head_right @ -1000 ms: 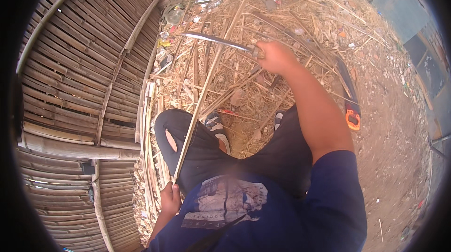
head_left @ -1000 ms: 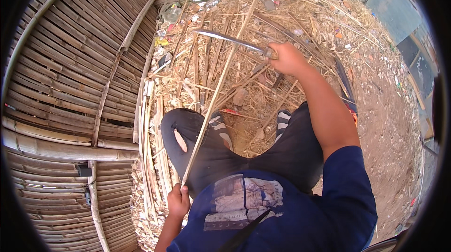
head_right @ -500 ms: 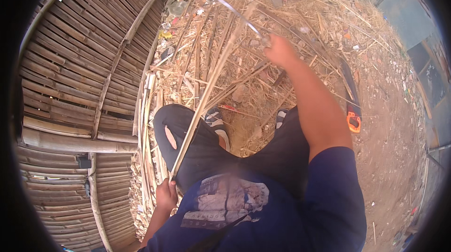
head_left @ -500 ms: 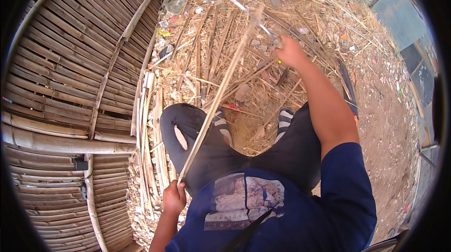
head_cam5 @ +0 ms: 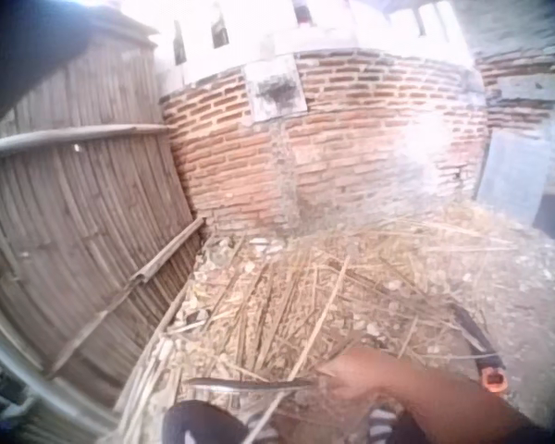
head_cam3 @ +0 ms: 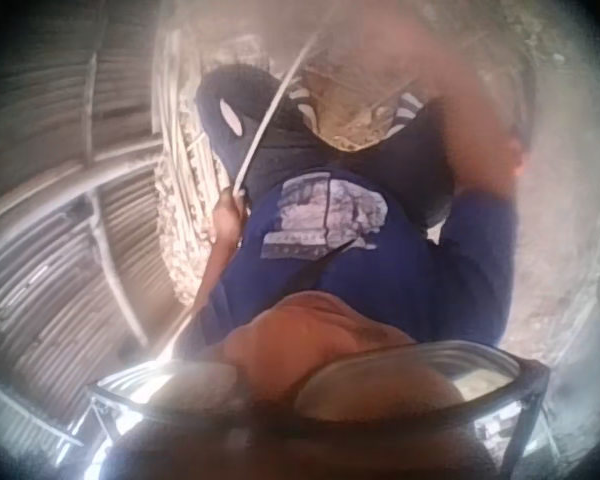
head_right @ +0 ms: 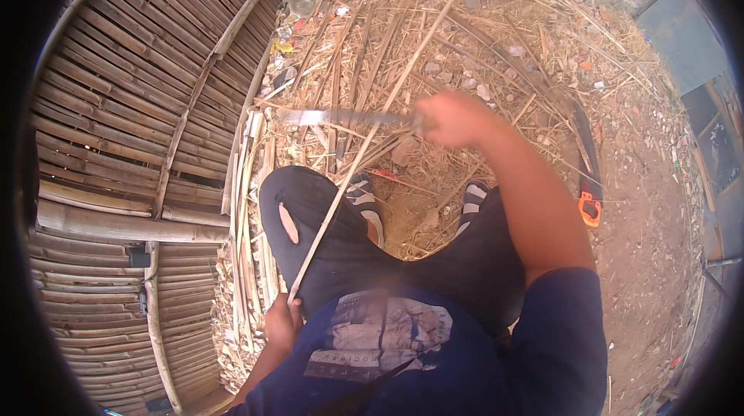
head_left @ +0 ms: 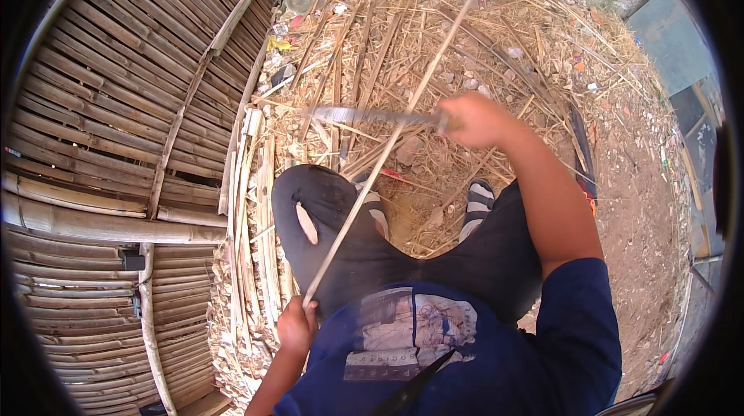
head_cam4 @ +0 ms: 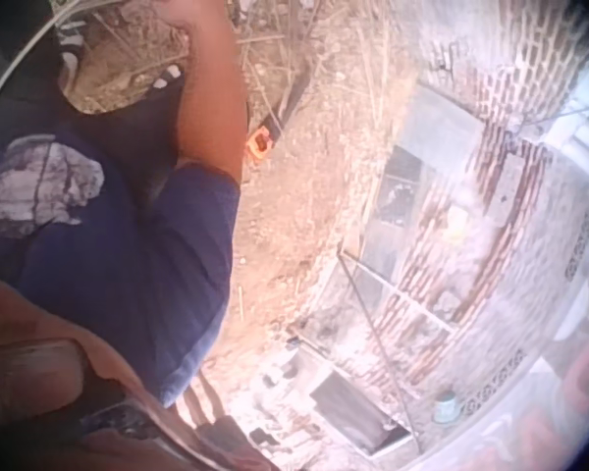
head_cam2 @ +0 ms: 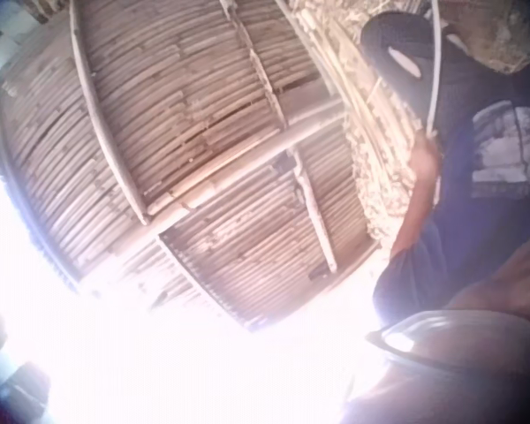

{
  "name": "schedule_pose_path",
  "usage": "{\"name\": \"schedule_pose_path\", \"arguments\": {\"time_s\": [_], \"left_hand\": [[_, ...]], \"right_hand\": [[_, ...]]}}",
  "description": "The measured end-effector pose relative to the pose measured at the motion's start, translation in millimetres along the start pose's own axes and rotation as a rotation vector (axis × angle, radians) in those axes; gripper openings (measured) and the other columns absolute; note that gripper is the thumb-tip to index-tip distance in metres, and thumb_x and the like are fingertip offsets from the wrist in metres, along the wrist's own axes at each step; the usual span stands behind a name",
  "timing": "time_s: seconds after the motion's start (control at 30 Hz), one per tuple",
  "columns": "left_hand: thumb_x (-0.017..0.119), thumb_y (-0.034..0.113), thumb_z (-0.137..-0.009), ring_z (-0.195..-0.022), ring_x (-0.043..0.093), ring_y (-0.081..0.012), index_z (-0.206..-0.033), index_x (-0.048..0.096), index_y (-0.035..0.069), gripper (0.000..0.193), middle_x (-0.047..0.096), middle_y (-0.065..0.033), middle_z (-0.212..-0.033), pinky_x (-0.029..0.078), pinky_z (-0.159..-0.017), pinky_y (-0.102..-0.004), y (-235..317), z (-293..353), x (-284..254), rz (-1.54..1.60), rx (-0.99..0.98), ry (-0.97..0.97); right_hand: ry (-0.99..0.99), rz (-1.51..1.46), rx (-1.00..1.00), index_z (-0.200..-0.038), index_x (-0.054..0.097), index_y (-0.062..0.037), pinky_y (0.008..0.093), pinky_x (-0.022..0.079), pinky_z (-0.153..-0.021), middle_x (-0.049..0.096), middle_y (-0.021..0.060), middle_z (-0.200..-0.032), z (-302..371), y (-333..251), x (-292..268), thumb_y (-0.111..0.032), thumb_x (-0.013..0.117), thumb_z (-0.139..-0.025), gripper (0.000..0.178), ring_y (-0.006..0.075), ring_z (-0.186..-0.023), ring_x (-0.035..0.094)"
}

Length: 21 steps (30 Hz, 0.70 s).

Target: The person strips layers from bamboo stalks using a machete while sitting on the ground, handling several pieces of bamboo and moving debris aside.

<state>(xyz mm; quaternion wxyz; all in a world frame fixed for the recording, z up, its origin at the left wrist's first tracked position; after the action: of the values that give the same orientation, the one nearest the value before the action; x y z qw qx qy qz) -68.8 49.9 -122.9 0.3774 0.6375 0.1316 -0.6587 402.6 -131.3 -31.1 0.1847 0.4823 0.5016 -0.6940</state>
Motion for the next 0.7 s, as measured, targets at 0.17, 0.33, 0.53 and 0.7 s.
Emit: {"name": "schedule_pose_path", "arguments": {"time_s": [0.17,0.33,0.53,0.7], "left_hand": [[0.056,0.038,-0.102,-0.066,0.064,-0.0479,-0.089,0.056,0.003,0.037,0.062,-0.0239,-0.068,0.049,-0.059,-0.0526,2.8,-0.6,-5.3,0.154,0.066,-0.012],[0.05,0.04,-0.106,-0.059,0.059,-0.0468,-0.079,0.053,0.001,0.047,0.056,-0.0226,-0.062,0.045,-0.054,-0.0489,6.0,-3.9,-9.9,0.276,0.088,-0.067],[0.047,0.038,-0.107,-0.061,0.058,-0.0472,-0.079,0.053,0.0,0.048,0.056,-0.0243,-0.063,0.044,-0.056,-0.0497,-2.9,-11.5,-1.5,0.271,0.114,-0.052],[0.047,0.033,-0.107,-0.06,0.058,-0.0458,-0.078,0.053,0.0,0.045,0.056,-0.0232,-0.062,0.044,-0.056,-0.0484,-0.8,-6.9,-10.1,0.265,0.105,-0.087]], "right_hand": [[0.151,-0.016,0.108,-0.099,0.069,-0.0102,0.0417,0.054,-0.066,0.067,0.0128,-0.074,-2.3,28.6,-19.4,-0.019,0.074,-0.085,0.017,0.0257,-0.073,0.069],[0.013,0.192,-0.217,-0.098,0.068,-0.0088,0.0437,0.055,-0.067,0.067,0.0141,-0.075,4.5,-51.3,19.7,-0.013,0.071,-0.077,0.021,0.029,-0.073,0.069],[0.214,-0.121,0.187,-0.114,0.069,-0.0092,0.0447,0.056,-0.081,0.073,0.0184,-0.095,-7.4,68.3,-12.5,-0.025,0.075,-0.083,0.035,0.035,-0.091,0.071],[0.337,-0.104,0.206,-0.11,0.065,-0.0026,0.0396,0.055,-0.079,0.071,0.0174,-0.092,1.7,74.2,-29.9,-0.026,0.076,-0.089,0.033,0.0321,-0.087,0.07]]}}
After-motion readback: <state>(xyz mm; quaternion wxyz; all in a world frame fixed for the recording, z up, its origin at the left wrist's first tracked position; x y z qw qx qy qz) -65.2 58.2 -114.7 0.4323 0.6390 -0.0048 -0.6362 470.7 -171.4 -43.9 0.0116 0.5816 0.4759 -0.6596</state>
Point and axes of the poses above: each hand's wrist, its own z-axis away from the middle knuckle, its own x-axis out of the palm, y = z × x, the point moved 8 cm from there along -z, towards the middle knuckle
